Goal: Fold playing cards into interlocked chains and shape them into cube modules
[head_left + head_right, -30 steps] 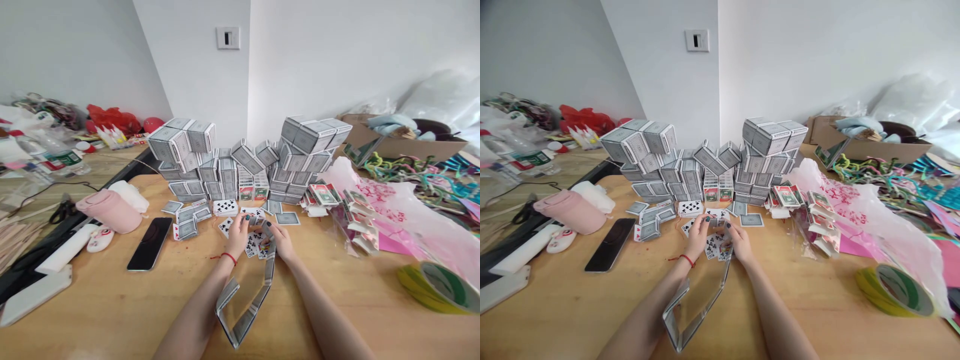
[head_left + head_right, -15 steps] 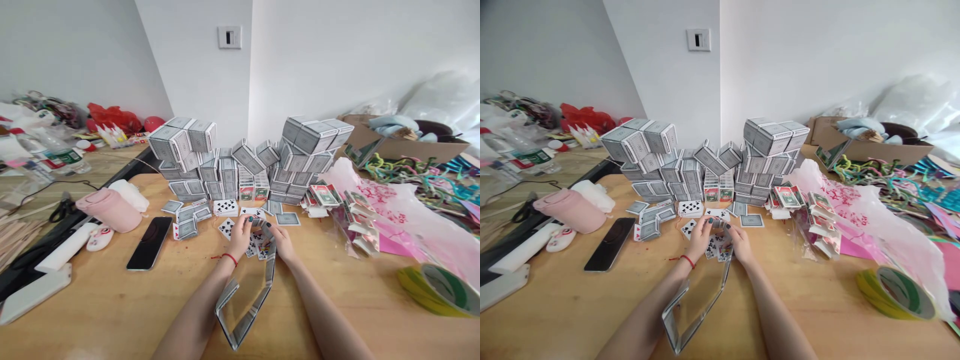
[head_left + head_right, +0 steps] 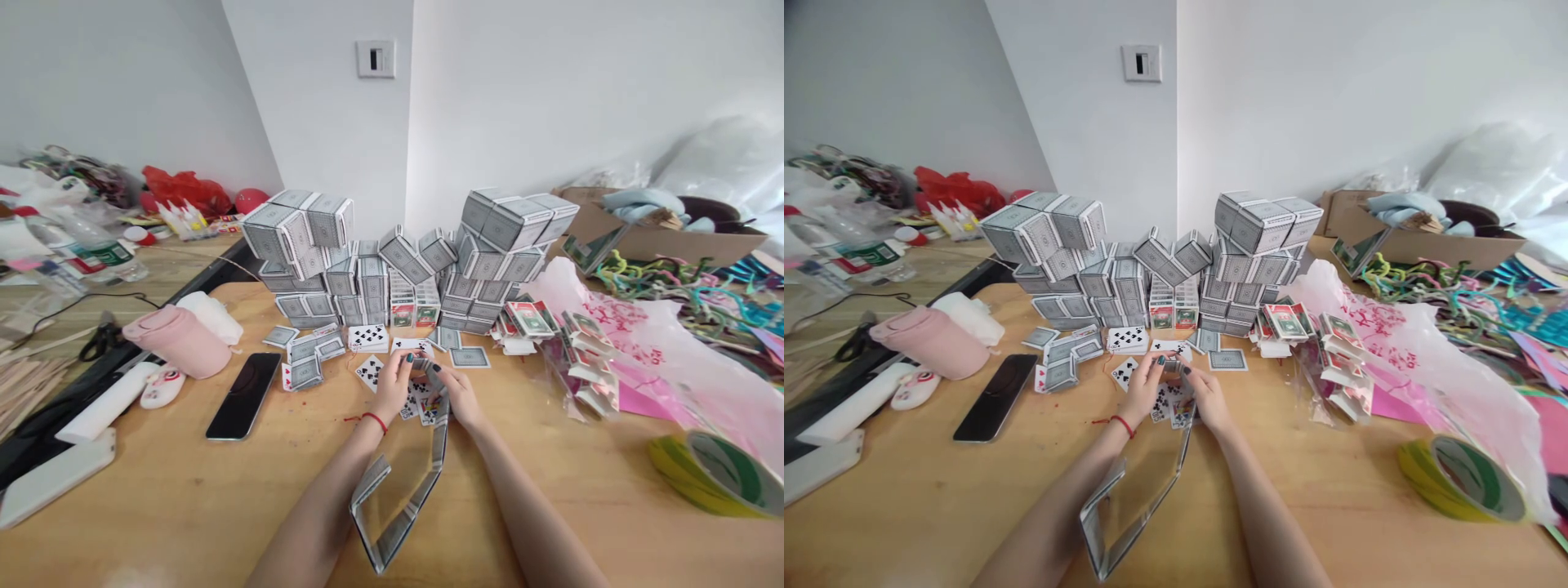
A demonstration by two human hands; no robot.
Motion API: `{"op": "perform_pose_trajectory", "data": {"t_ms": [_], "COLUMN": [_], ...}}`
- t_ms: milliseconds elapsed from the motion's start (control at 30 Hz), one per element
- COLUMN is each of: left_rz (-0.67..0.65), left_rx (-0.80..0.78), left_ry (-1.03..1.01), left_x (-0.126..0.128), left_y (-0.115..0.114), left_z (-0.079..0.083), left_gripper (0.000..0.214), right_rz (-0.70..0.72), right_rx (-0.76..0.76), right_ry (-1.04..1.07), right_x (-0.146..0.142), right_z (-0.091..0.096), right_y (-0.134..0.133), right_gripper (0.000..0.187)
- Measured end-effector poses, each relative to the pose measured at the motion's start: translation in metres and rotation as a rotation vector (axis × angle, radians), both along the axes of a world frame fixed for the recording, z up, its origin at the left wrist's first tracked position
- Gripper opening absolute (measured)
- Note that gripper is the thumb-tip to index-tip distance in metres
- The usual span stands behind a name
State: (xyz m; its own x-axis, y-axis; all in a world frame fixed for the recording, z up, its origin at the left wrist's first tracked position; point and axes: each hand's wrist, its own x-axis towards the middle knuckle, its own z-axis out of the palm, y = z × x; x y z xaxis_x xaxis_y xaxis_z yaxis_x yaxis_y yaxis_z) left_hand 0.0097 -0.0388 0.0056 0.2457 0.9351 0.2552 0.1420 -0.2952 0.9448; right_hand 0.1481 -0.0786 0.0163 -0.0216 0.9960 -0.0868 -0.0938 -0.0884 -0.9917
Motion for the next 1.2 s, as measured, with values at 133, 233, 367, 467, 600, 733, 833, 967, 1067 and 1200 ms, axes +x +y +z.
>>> {"op": "perform_pose_trajectory", "data": {"t_ms": [133, 233, 367, 467, 600, 733, 833, 967, 1067, 1200], "left_rz": [0.014, 0.014, 0.002, -0.01, -0.023, -0.04, -0.044, -0.048, -0.046, -0.051], "left_rx": [-0.001, 0.014, 0.039, 0.057, 0.061, 0.044, 0.041, 0.034, 0.024, 0.015], "left_ry": [0.012, 0.021, 0.024, 0.017, 0.009, 0.016, 0.01, 0.013, 0.026, 0.066], "left_x": [-0.0002, -0.0005, -0.0006, -0.0004, -0.0001, 0.0004, 0.0008, 0.0008, 0.0007, 0.0016], "left_y": [0.0014, 0.0022, 0.0025, 0.0021, 0.0016, 0.0015, 0.0013, 0.0005, -0.0002, -0.0011], "left_z": [-0.0027, -0.0049, -0.0064, -0.006, -0.0051, -0.0051, -0.0054, -0.0057, -0.006, -0.0051], "left_gripper": [0.026, 0.026, 0.025, 0.025, 0.025, 0.025, 0.023, 0.021, 0.018, 0.016], "right_rz": [0.011, 0.014, 0.011, 0.003, -0.011, -0.011, -0.02, -0.022, -0.032, -0.037], "right_rx": [-0.011, -0.011, -0.008, -0.002, 0.009, -0.007, -0.008, -0.009, -0.022, -0.03], "right_ry": [0.002, 0.015, 0.038, 0.041, 0.027, 0.032, 0.022, 0.005, 0.011, 0.044], "right_x": [-0.0002, 0.0002, 0.0002, -0.0002, -0.0002, 0.0003, 0.0004, -0.0007, -0.0019, -0.0018], "right_z": [0.0018, 0.0001, -0.0012, -0.0005, 0.0003, -0.0018, -0.0036, -0.0017, 0.0006, -0.0006], "right_y": [-0.0001, 0.0001, 0.0003, 0.0008, 0.0013, 0.0015, 0.0017, 0.0014, 0.001, 0.0021], "right_gripper": [0.046, 0.044, 0.043, 0.043, 0.044, 0.047, 0.046, 0.047, 0.051, 0.052]}}
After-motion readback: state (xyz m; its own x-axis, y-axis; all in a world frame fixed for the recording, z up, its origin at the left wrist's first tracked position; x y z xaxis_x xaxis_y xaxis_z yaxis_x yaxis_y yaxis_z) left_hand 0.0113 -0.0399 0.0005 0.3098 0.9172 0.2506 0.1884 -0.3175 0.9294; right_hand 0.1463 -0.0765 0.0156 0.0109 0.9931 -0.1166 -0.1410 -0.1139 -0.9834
